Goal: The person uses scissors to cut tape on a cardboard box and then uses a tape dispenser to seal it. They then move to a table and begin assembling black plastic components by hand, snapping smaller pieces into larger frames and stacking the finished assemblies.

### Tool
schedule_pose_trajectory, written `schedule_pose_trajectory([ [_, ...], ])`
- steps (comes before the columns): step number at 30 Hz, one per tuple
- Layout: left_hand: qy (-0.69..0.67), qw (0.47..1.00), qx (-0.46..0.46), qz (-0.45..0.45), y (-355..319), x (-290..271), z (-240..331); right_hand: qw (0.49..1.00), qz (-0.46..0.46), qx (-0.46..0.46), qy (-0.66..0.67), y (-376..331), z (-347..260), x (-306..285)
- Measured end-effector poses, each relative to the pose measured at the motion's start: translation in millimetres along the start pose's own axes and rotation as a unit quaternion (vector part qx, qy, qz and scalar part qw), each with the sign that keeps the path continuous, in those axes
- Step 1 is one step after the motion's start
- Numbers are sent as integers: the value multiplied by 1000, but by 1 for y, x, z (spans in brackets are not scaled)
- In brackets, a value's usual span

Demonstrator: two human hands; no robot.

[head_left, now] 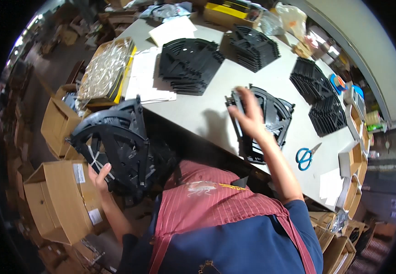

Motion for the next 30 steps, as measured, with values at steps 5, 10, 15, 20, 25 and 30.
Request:
schedule_pose_trajectory([
  [5, -180, 974, -51, -128, 23, 99, -23, 885, -199, 106, 407, -31, -49, 80],
  [10, -98, 955, -62, -273, -7, 235, 44, 832, -33, 167, 528, -51, -35, 39],
  [15, -34, 937, 21, -347, -29, 302, 72, 839, 59, 134, 524, -88, -28, -22],
  [20, 29, 930, 118, -346, -40, 363, 95, 893, 157, 96, 410, -114, -54, -70],
  [25, 81, 892, 193, -400, -62, 403, 114, 821, 282, 113, 483, -129, -22, -115],
  [30, 179, 831, 371, -373, -54, 430, 135, 711, 329, 288, 551, -165, 72, -136],
])
Point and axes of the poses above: each hand's wrist, its own y-axis towards the middle knuckle, its own x-axis out of the palm, z = x × y, the point moved 8 cm from there along y, towards the middle knuckle, and after that the axes turned 12 degrees about y, right-handed, at the moved point
